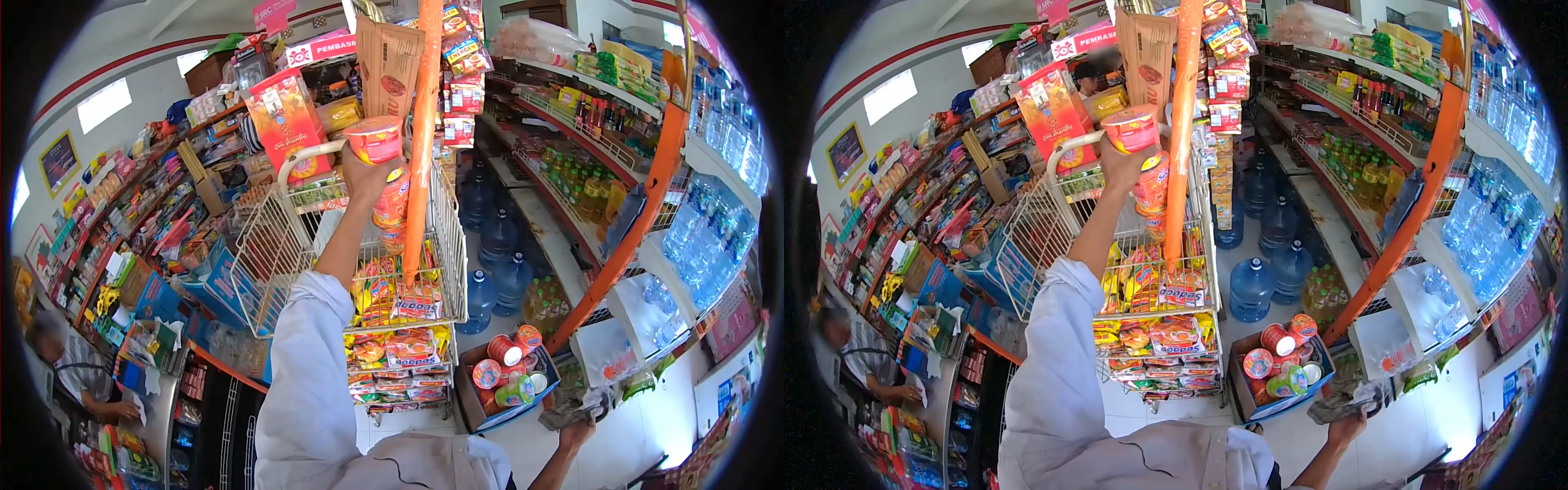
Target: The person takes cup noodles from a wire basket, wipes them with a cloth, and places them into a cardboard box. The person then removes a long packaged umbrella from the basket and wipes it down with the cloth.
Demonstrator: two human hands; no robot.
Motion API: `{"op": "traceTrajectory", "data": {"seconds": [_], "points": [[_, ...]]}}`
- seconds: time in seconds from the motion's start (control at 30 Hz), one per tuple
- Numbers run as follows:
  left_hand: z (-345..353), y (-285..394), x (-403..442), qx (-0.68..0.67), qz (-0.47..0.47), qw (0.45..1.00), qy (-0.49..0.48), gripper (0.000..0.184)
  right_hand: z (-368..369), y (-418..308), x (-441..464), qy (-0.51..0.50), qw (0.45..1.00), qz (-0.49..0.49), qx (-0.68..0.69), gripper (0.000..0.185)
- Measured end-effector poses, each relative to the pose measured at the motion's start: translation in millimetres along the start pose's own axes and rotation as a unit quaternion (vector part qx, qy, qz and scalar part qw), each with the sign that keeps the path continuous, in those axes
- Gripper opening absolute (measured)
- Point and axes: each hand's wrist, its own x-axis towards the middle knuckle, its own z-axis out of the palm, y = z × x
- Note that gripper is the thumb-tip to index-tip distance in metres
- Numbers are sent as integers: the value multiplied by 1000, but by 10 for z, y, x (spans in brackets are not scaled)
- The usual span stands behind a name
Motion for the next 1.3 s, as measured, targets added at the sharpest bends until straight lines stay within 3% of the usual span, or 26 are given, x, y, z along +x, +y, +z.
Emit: {"op": "traceTrajectory", "data": {"seconds": [0.07, 0.1, 0.2, 0.23, 0.27, 0.33, 0.37, 0.4, 0.43, 0.47, 0.5, 0.53, 0.57, 0.6, 0.63, 0.67, 0.73, 0.8, 0.87, 0.93, 0.97, 1.0, 1.03, 1.17, 1.2, 1.3], "points": [[-91, -50, 45, -44, 20, 998, 29, 91, -297, -34, -34, -109, 993, -26, -49, 60], [-158, -87, 75, -85, 41, 994, 56, 89, -229, -41, -90, -107, 993, -26, -51, 60], [-469, 98, -102, -140, 55, 984, 94, 84, 1031, -104, -366, 227, 956, -66, 175, 62], [-594, 276, -270, -154, 54, 981, 103, 80, 1041, -92, -363, 228, 956, -64, 171, 62], [-699, 443, -469, -178, 52, 978, 90, 84, 1042, -63, -352, 80, 986, -72, 130, 64], [-920, 480, -931, -184, 54, 979, 68, 87, 1044, -22, -366, -217, 972, -77, 40, 67], [-1042, 439, -1169, -167, 58, 983, 56, 88, 1226, 44, -365, -214, 973, -74, 37, 67], [-1165, 394, -1440, -129, 59, 990, 10, 90, 1552, 159, -339, 8, 986, -82, 144, 67], [-1272, 344, -1728, -92, 59, 993, -36, 91, 1726, 219, -343, 230, 939, -87, 241, 67], [-1315, 207, -1779, -94, 53, 993, -37, 91, 1558, 317, -289, 233, 939, -89, 237, 67], [-1288, 96, -2134, -98, 15, 990, -101, 95, 1262, 541, -141, 102, 989, -82, 69, 64], [-1319, -9, -2494, -102, -23, 981, -165, 99, 1176, 748, -30, -32, 992, -68, -102, 62], [-1262, -116, -2633, -107, -61, 966, -229, 103, 1079, 820, -8, -165, 948, -49, -268, 59], [-1404, -189, -3372, -112, -95, 945, -291, 107, 976, 838, -17, -162, 947, -51, -272, 59], [-1381, -198, -3381, -118, -128, 920, -351, 112, 1441, 896, -37, -15, 999, 26, -16, 61], [-1299, -169, -3458, -124, -130, 917, -355, 112, 1919, 947, -65, 135, 956, 96, 244, 63], [-1058, 237, -3457, -115, -187, 915, -339, 109, 2406, 988, -142, 135, 963, 117, 202, 65], [-903, 237, -3625, -130, -212, 907, -339, 105, 1904, 1111, -96, -85, 985, 152, 11, 65], [-806, 214, -3761, -145, -250, 901, -324, 98, 3229, 1112, -153, -243, 930, 119, -250, 55], [-748, 202, -3829, -66, -196, 913, -351, 96, 2753, 1464, 72, -290, 834, 94, -459, 59], [-719, 196, -3848, 19, -134, 921, -364, 94, 2875, 1408, -33, -282, 836, 91, -462, 59], [-691, 194, -3854, 103, -68, 920, -373, 92, 3129, 1323, -200, -340, 781, 19, -524, 69], [-670, 199, -3835, 100, -65, 918, -378, 92, 3326, 1283, -317, -394, 713, -52, -578, 81], [-662, 112, -3776, -7, -161, 860, -484, 86, 3629, 1281, -428, -303, 680, 8, -668, 82], [-721, -137, -3919, 3, -114, 884, -453, 86, 3678, 1267, -452, -295, 680, 3, -671, 82], [-755, -510, -4057, 14, -16, 920, -392, 85, 3733, 1214, -529, -417, 625, -109, -651, 85]]}}
